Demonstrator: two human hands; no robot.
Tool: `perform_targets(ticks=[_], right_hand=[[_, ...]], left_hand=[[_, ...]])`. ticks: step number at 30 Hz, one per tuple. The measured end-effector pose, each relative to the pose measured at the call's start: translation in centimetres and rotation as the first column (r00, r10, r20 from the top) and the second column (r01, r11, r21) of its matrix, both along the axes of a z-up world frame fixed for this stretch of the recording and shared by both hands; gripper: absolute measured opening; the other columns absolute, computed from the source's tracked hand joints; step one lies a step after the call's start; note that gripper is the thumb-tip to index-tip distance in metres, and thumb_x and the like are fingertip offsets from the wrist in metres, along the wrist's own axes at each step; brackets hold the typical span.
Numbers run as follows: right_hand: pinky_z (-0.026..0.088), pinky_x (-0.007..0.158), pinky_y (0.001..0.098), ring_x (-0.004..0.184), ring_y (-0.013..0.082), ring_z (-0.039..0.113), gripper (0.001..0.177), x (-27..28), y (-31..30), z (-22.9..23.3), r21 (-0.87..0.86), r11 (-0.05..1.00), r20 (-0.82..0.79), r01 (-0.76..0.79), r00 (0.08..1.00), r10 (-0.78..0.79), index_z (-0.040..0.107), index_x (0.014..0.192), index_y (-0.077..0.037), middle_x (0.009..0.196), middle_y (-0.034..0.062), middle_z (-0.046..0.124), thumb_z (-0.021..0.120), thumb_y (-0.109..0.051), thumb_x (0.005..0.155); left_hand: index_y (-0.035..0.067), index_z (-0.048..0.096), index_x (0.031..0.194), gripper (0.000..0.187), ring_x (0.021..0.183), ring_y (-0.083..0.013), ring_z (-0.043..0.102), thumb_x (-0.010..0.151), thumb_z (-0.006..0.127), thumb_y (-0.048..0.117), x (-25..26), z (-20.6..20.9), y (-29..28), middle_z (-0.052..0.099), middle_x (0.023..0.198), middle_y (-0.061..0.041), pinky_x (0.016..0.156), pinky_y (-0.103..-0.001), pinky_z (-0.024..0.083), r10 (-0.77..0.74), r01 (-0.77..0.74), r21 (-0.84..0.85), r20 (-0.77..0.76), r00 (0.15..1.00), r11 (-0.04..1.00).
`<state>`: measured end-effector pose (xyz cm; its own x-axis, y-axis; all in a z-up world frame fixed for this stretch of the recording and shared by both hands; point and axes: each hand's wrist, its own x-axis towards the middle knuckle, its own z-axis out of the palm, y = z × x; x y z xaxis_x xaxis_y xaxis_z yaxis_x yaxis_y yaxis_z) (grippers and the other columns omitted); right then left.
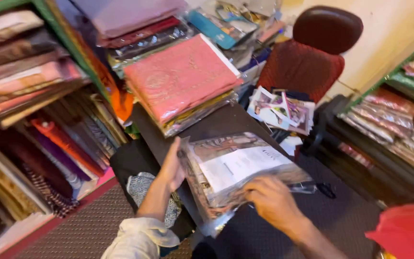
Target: The person sorts through packaged clothing items on a table, unfolding some of the textiles to look at the patterns, and placing the items back into plastic sleeves or arranging them in stacks.
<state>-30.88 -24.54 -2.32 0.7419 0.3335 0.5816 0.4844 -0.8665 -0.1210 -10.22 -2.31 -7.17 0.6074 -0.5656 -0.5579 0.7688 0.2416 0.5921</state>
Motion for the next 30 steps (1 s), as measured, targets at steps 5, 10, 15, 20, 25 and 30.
perform_targets(ticks=[5,10,15,20,25,30], right_hand=[[0.046,0.099,0.0515,0.123,0.0285,0.055,0.024,-0.1,-2.0,-10.3,-0.015,0.996,-0.485,0.090,0.870,-0.086,0.072,0.101,-0.019,0.133,0.0031,0.065,0.077,-0.012,0.079],[0.026,0.120,0.0512,0.148,0.0373,0.035,0.070,1.1,-4.3,-13.8,-0.004,0.951,-0.582,0.308,0.773,-0.253,0.053,0.144,-0.014,0.161,0.0151,0.040,0.079,-0.039,0.085],[0.008,0.120,0.0594,0.155,0.0357,0.013,0.091,3.3,-7.7,-16.0,-0.181,0.946,-0.593,0.267,0.738,-0.322,0.033,0.159,-0.016,0.169,0.0130,0.019,0.052,-0.074,0.092],[0.013,0.122,0.0573,0.154,0.0328,0.024,0.089,6.4,-12.6,-17.5,-0.239,0.959,-0.412,0.150,0.879,-0.240,0.037,0.158,-0.020,0.168,0.0120,0.029,0.048,-0.075,0.089],[0.014,0.123,0.0578,0.155,0.0329,0.026,0.083,9.7,-15.5,-16.2,-0.145,0.988,-0.446,0.044,0.889,-0.105,0.042,0.154,-0.020,0.167,0.0114,0.032,0.059,-0.066,0.088],[0.010,0.126,0.0544,0.154,0.0308,0.027,0.089,11.4,-16.7,-16.3,-0.080,0.996,-0.529,0.031,0.846,-0.069,0.041,0.157,-0.023,0.167,0.0104,0.032,0.059,-0.073,0.086]], left_hand=[[0.017,0.044,0.147,0.072,0.125,-0.0230,0.064,0.082,0.067,0.036,0.0,-6.2,-2.6,0.064,0.142,-0.009,0.102,-0.035,0.050,-0.023,-0.068,0.412,0.213,0.977,0.909],[0.009,0.036,0.156,0.091,0.127,-0.0192,0.063,0.077,0.080,0.027,-1.0,-11.5,-2.7,0.063,0.143,-0.011,0.108,-0.031,0.047,-0.165,-0.188,0.596,0.487,0.857,0.780],[0.017,0.012,0.163,0.098,0.144,-0.0403,0.041,0.085,0.071,0.024,-4.4,-10.4,-3.5,0.028,0.167,-0.015,0.112,-0.053,0.039,-0.506,-0.244,0.811,0.535,0.677,0.531],[0.019,0.047,0.150,0.056,0.122,-0.0400,0.063,0.094,0.048,0.016,-5.1,-10.1,-4.3,0.060,0.143,-0.014,0.104,-0.047,0.048,-0.306,-0.469,0.745,0.639,0.705,0.475],[0.021,0.074,0.118,0.027,0.101,-0.0249,0.075,0.101,0.053,0.026,-7.8,-12.4,-3.2,0.079,0.112,-0.005,0.090,-0.036,0.054,-0.070,-0.676,0.716,0.694,0.717,0.174],[0.021,0.061,0.135,0.049,0.109,-0.0384,0.067,0.087,0.064,0.009,-11.8,-8.4,-5.8,0.065,0.110,-0.012,0.090,-0.053,0.059,-0.349,-0.543,0.838,0.493,0.797,-0.054]])
